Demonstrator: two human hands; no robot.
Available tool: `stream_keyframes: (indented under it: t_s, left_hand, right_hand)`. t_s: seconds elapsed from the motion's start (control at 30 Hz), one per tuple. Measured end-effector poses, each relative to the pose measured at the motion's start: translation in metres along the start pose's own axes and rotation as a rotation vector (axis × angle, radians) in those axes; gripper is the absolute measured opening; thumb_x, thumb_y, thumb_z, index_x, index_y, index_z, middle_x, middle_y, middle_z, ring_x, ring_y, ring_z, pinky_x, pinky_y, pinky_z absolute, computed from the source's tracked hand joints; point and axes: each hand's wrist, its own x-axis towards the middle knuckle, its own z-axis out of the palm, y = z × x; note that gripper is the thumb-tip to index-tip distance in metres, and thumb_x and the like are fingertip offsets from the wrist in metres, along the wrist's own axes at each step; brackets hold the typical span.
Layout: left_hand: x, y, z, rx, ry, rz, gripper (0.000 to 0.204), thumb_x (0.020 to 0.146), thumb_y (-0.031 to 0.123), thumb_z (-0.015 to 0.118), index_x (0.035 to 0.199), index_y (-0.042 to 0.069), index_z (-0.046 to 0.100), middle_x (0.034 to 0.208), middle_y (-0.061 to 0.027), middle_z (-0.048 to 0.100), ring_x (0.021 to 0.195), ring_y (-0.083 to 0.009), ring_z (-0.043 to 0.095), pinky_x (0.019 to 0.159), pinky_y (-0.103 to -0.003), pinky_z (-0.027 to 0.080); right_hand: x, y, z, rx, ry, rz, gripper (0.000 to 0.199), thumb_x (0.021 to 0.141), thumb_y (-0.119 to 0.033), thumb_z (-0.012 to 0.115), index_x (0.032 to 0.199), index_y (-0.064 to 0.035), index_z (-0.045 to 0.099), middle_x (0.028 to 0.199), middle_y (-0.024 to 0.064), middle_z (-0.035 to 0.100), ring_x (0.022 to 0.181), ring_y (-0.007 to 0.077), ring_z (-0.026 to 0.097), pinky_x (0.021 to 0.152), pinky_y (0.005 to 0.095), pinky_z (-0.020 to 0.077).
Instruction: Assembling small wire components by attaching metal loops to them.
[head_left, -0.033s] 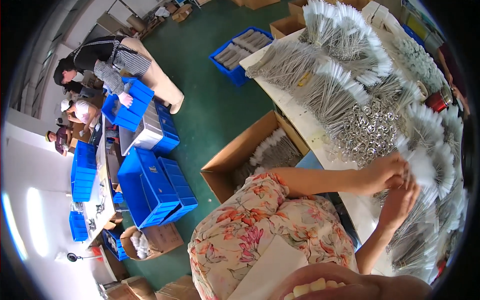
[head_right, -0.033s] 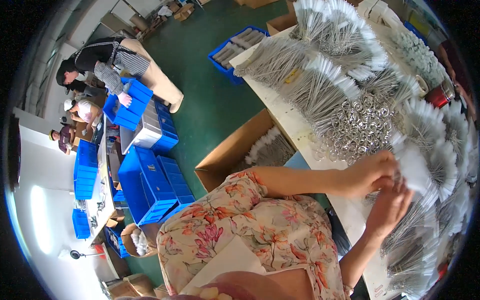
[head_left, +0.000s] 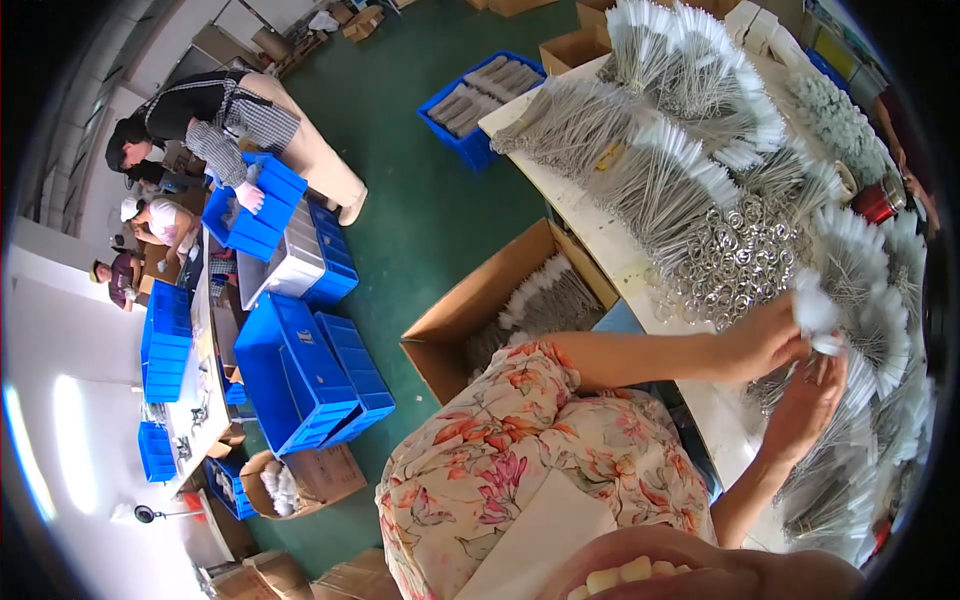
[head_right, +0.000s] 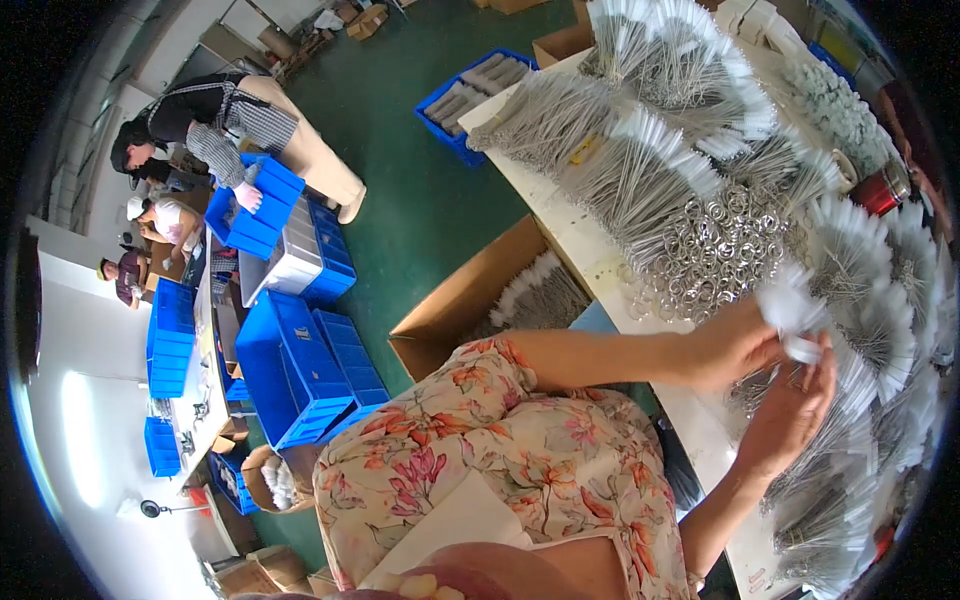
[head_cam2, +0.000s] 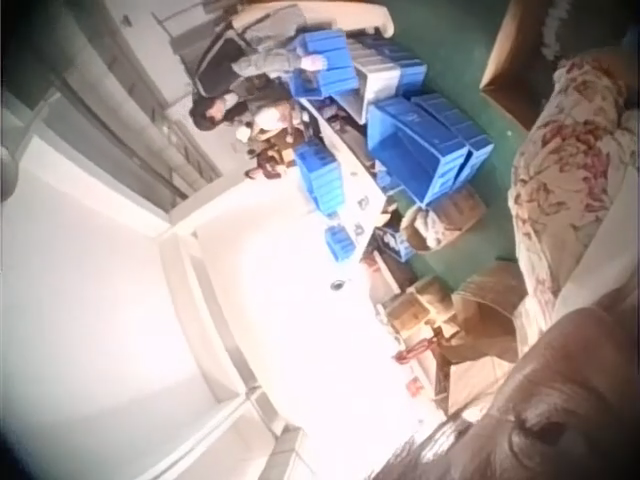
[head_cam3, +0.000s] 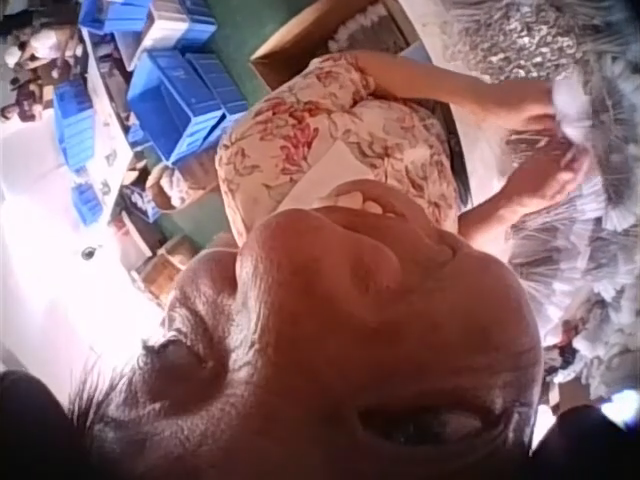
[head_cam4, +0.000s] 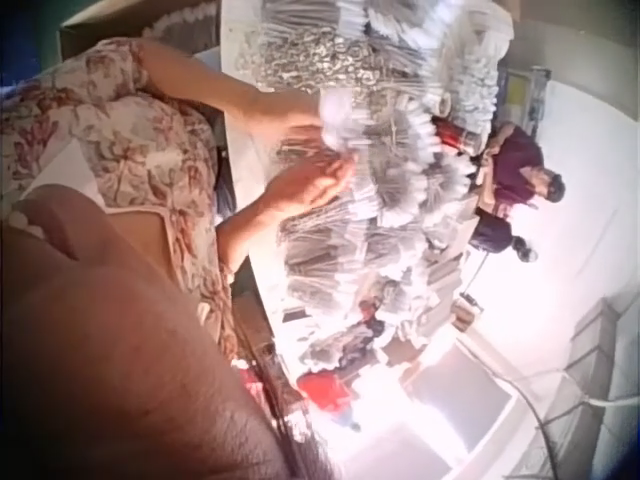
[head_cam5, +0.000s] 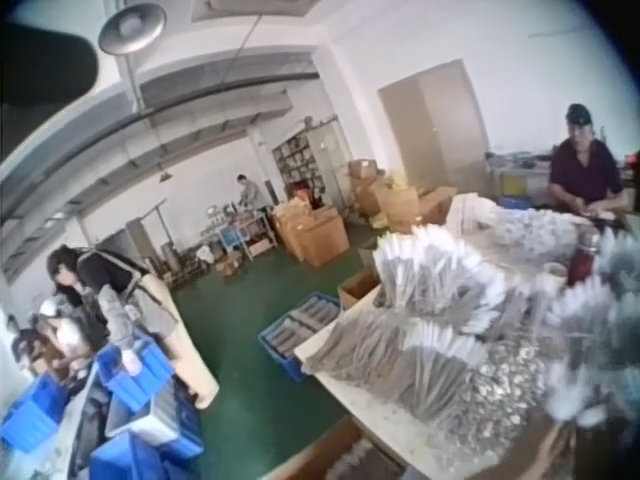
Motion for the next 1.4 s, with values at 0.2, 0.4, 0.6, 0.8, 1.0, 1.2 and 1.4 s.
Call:
stream_keyframes:
  t_s: [0.2,0.4,0.6,0.8,1.0,1.2,1.4]
  left_hand:
    - [-0.011,0.003,0.010,-0.624,-0.169,-0.121,0.015,0.080,0.008,0.060,0.087,0.001,0.050,0.103,-0.0113,0.049,0.091,-0.0222,0.056,0.072,-0.029,0.050]
    - [-0.010,0.026,0.009,-0.489,-0.442,-0.303,0.020,0.078,0.021,0.061,0.078,0.002,0.060,0.067,-0.0187,0.058,0.060,-0.0316,0.056,0.055,-0.036,0.041]
    - [0.020,-0.008,-0.007,-0.411,-0.422,-0.046,0.085,0.075,0.032,0.068,0.136,0.001,0.018,0.133,-0.0184,0.023,0.115,-0.0312,0.039,0.096,-0.043,0.032]
    - [-0.047,0.013,0.002,-0.820,-1.001,-0.574,0.068,0.080,0.039,0.063,0.128,0.001,0.035,0.122,-0.0138,0.043,0.113,-0.0222,0.043,0.096,-0.036,0.034]
    - [-0.099,0.012,-0.040,-0.697,-1.438,-0.897,0.016,0.087,0.014,0.056,0.097,0.002,0.059,0.086,-0.0035,0.061,0.082,-0.0099,0.054,0.075,-0.024,0.043]
    - [-0.110,0.012,-0.016,-0.717,-1.541,-0.772,0.018,0.082,0.016,0.062,0.089,0.000,0.060,0.079,-0.0056,0.062,0.074,-0.0097,0.055,0.069,-0.025,0.044]
    - [-0.103,0.019,-0.001,-0.449,-1.689,-0.592,0.029,0.079,0.027,0.063,0.086,-0.001,0.058,0.074,-0.0156,0.062,0.066,-0.0185,0.060,0.063,-0.029,0.046]
  right_hand:
    - [-0.014,0.021,-0.068,-0.014,-0.040,0.325,0.041,0.094,-0.035,0.041,0.104,0.0020,0.056,0.092,0.0069,0.059,0.085,0.0130,0.055,0.076,0.0244,0.0426]
    - [-0.021,0.008,-0.056,0.644,0.304,0.365,0.018,0.091,-0.013,0.048,0.108,-0.0076,0.052,0.087,-0.0002,0.058,0.081,0.0086,0.055,0.079,0.0236,0.0449]
    - [-0.037,-0.043,-0.047,-0.606,-0.050,0.411,0.018,0.087,-0.014,0.051,0.095,0.0000,0.060,0.074,-0.0008,0.057,0.064,0.0072,0.048,0.057,0.0208,0.0384]
    - [-0.092,-0.041,-0.068,-0.813,-0.243,0.566,0.013,0.083,-0.014,0.053,0.082,-0.0014,0.058,0.069,0.0060,0.058,0.064,0.0118,0.050,0.060,0.0274,0.0423]
    - [-0.365,-0.030,-0.175,-0.580,0.370,1.309,0.012,0.080,-0.005,0.044,0.076,-0.0051,0.056,0.067,0.0047,0.060,0.061,0.0148,0.058,0.050,0.0282,0.0438]
    - [-0.460,-0.024,-0.105,-0.909,0.343,0.950,0.015,0.084,-0.014,0.046,0.083,-0.0031,0.057,0.076,0.0099,0.064,0.068,0.0205,0.061,0.056,0.0329,0.0460]
    - [-0.480,-0.011,-0.083,-0.940,0.555,0.923,0.016,0.084,-0.014,0.046,0.083,-0.0029,0.057,0.075,0.0110,0.064,0.068,0.0217,0.061,0.056,0.0337,0.0460]
